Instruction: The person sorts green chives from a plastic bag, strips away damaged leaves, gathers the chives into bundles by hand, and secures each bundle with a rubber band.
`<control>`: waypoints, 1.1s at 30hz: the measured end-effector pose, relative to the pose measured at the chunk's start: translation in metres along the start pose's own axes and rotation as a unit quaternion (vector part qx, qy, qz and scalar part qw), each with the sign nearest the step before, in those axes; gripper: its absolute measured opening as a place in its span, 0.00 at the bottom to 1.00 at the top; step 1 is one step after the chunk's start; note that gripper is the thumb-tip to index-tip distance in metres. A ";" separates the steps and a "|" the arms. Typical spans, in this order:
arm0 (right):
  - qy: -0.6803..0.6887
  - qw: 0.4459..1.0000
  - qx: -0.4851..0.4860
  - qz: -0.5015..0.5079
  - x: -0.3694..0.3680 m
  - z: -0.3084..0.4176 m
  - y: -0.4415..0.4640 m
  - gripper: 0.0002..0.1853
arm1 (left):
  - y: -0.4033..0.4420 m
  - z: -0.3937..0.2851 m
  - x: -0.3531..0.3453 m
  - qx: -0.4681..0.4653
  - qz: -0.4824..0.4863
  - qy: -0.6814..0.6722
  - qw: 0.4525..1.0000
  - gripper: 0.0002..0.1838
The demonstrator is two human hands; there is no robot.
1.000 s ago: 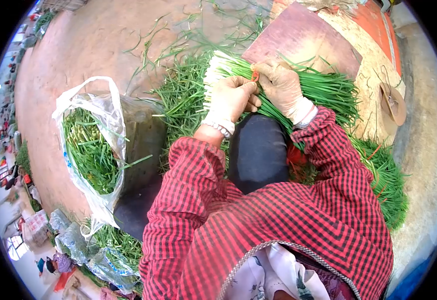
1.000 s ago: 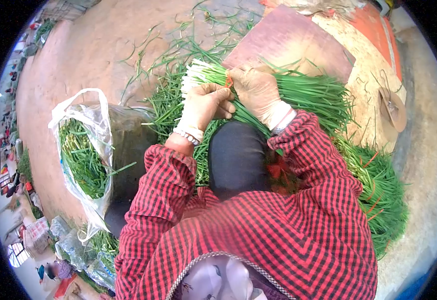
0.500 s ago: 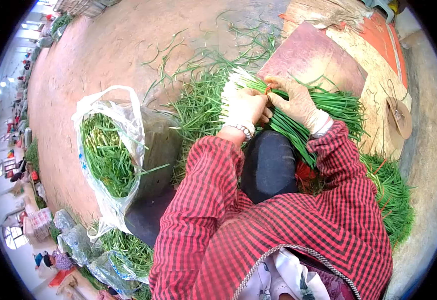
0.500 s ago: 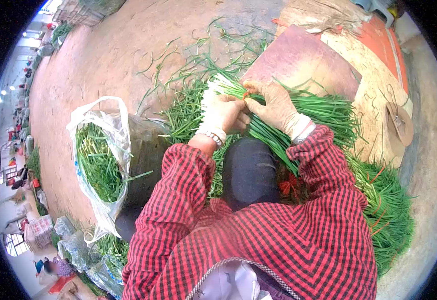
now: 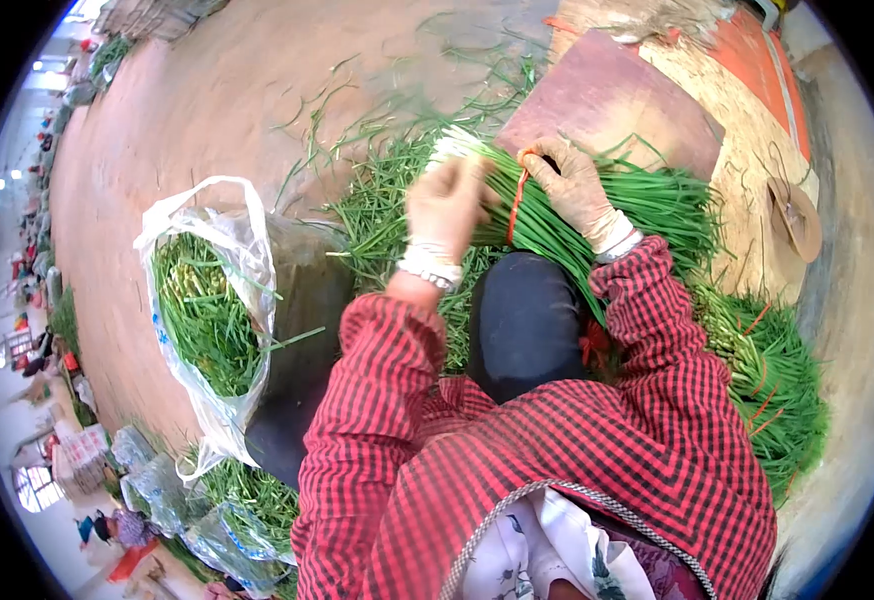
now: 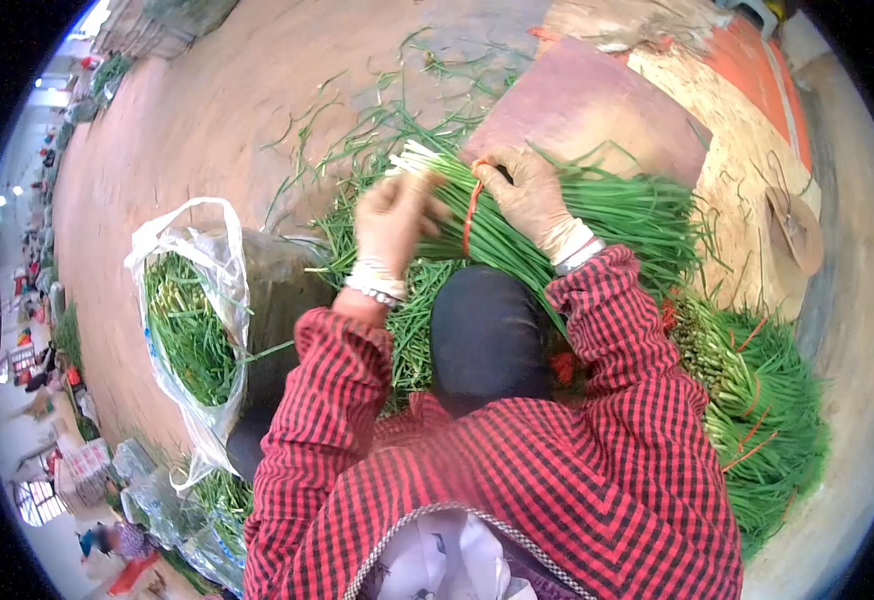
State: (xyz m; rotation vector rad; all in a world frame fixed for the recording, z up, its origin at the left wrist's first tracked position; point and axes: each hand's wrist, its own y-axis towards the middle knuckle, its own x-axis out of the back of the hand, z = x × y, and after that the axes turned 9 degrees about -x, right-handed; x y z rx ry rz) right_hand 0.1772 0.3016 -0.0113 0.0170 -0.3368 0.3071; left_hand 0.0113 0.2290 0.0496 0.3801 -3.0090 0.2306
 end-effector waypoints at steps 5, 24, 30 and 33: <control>-0.028 0.985 0.169 -0.036 0.010 0.070 -0.020 0.02 | 0.039 -0.026 0.018 -0.375 -0.016 0.450 0.810 0.15; -0.027 0.983 0.151 -0.097 0.057 0.025 -0.031 0.05 | 0.011 -0.054 -0.016 -0.295 0.158 0.580 0.743 0.50; -0.085 0.986 0.136 -0.046 0.070 0.042 -0.061 0.04 | 0.028 -0.031 -0.073 -0.249 0.282 0.581 0.722 0.66; -0.138 0.980 0.120 -0.081 0.066 0.037 -0.060 0.06 | 0.033 -0.036 -0.083 -0.054 0.397 0.529 0.748 0.67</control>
